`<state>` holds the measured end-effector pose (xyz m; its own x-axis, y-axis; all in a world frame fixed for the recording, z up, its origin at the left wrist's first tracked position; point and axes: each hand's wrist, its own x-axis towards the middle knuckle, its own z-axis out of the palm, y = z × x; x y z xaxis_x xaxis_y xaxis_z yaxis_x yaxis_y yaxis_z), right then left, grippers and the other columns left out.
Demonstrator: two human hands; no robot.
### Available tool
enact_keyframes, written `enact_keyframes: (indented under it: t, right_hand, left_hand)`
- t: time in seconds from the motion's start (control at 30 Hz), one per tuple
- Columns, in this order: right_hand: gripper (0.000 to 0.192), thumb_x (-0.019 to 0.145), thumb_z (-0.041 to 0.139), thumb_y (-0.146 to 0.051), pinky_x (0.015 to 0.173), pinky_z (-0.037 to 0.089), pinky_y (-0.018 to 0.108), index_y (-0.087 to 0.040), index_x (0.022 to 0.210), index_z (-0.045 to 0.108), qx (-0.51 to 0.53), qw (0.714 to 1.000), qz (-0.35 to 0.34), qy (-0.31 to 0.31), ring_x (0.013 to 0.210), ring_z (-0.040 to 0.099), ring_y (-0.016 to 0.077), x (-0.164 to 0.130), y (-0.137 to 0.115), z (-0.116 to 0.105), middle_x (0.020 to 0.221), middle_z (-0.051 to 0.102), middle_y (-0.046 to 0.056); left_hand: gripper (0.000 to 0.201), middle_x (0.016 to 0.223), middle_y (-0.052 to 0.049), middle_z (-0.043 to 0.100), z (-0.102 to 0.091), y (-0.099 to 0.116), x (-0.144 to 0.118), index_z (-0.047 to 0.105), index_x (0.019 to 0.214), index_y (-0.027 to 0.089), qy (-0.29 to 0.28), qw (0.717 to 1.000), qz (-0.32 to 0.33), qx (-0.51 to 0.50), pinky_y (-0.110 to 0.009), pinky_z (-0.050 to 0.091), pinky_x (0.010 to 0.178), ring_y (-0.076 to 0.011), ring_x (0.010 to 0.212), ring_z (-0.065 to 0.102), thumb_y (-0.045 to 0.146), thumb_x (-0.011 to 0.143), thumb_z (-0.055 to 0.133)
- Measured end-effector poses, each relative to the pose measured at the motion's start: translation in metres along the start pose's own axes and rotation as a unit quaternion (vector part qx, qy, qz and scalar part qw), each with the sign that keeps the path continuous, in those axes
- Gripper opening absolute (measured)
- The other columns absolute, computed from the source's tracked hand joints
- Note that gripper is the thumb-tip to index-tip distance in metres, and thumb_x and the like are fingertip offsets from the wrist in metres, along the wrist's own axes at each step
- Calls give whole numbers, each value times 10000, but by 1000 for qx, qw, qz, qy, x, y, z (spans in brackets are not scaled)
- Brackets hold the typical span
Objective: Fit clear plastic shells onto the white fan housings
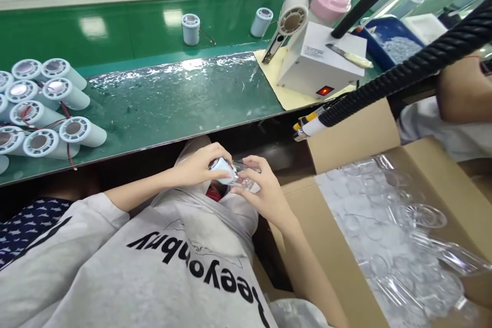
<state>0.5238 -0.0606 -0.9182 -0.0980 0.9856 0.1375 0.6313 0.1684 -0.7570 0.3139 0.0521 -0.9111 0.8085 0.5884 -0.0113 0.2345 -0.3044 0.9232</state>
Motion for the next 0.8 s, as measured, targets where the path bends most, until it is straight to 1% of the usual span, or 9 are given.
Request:
enact_keyframes:
  t: [0.07, 0.13, 0.27, 0.37, 0.47, 0.53, 0.63, 0.7, 0.8]
  right_hand:
    - [239, 916, 713, -416, 966, 567, 469, -228, 769, 706, 81, 996, 32, 8, 1117, 662, 300, -1, -4, 0, 1201, 634, 115]
    - [290, 956, 652, -411, 928, 567, 436, -232, 737, 716, 140, 987, 66, 33, 1062, 683, 272, -2, -8, 0, 1142, 671, 103]
    - [293, 896, 729, -424, 848, 578, 394, -245, 664, 741, 226, 962, 132, 82, 980, 705, 254, -3, -8, -1, 1025, 736, 77]
    - [318, 863, 763, -489, 829, 605, 412, -251, 654, 759, 294, 937, 163, 95, 987, 721, 273, -3, -3, 0, 1016, 768, 79]
    - [272, 823, 810, -512, 926, 612, 473, -261, 720, 786, 314, 936, 130, 86, 1111, 721, 313, -6, 0, 0, 1152, 775, 81]
    - [193, 782, 869, -435, 1037, 573, 513, -286, 891, 815, 256, 961, 78, 65, 1221, 688, 332, -9, -1, 0, 1297, 736, 75]
    - [284, 814, 852, -329, 1119, 525, 527, -310, 1088, 780, 150, 987, 16, 50, 1284, 659, 325, -14, -3, 0, 1357, 708, 70]
    - [276, 860, 807, -316, 1129, 520, 527, -299, 1130, 749, 136, 990, -1, 42, 1297, 653, 320, -18, -3, 0, 1352, 709, 79]
    - [337, 869, 806, -320, 1107, 541, 522, -281, 1187, 703, 171, 985, 5, 26, 1323, 633, 318, -22, -1, 0, 1374, 692, 100]
  left_hand:
    - [528, 1089, -79, 655, 2, -3, -1, 738, 1146, 206, 31, 999, 20, 12, -375, 510, 955, -231, 1021, 613, 564, 768, 830]
    - [649, 1119, -88, 628, 5, -9, -2, 745, 1211, 237, 30, 999, 40, 15, -406, 521, 975, -248, 1054, 613, 607, 692, 871]
    - [624, 1345, -138, 606, 7, -22, -2, 746, 1249, 267, -17, 998, 67, 4, -493, 473, 1105, -317, 1271, 581, 544, 707, 884]
    - [656, 1408, -141, 638, 6, -20, -1, 687, 1339, 257, -42, 996, 67, -38, -492, 453, 1142, -318, 1312, 595, 449, 742, 881]
    - [673, 1390, -130, 671, 6, -15, -3, 671, 1351, 243, -48, 994, 30, -97, -432, 511, 1078, -299, 1280, 631, 387, 732, 891]
    - [695, 1397, -135, 665, 7, -11, -6, 651, 1370, 231, -48, 986, -16, -159, -381, 564, 980, -278, 1208, 673, 371, 732, 887]
    - [721, 1429, -142, 640, 7, -7, -10, 615, 1410, 233, -58, 974, -64, -209, -325, 593, 858, -234, 1076, 716, 368, 750, 870]
    - [725, 1438, -132, 639, 4, -4, -12, 616, 1416, 252, -68, 977, -57, -193, -322, 589, 855, -230, 1066, 716, 371, 749, 872]
    - [737, 1458, -117, 637, 0, 0, -14, 618, 1428, 276, -76, 984, -16, -160, -357, 567, 956, -276, 1218, 668, 370, 745, 879]
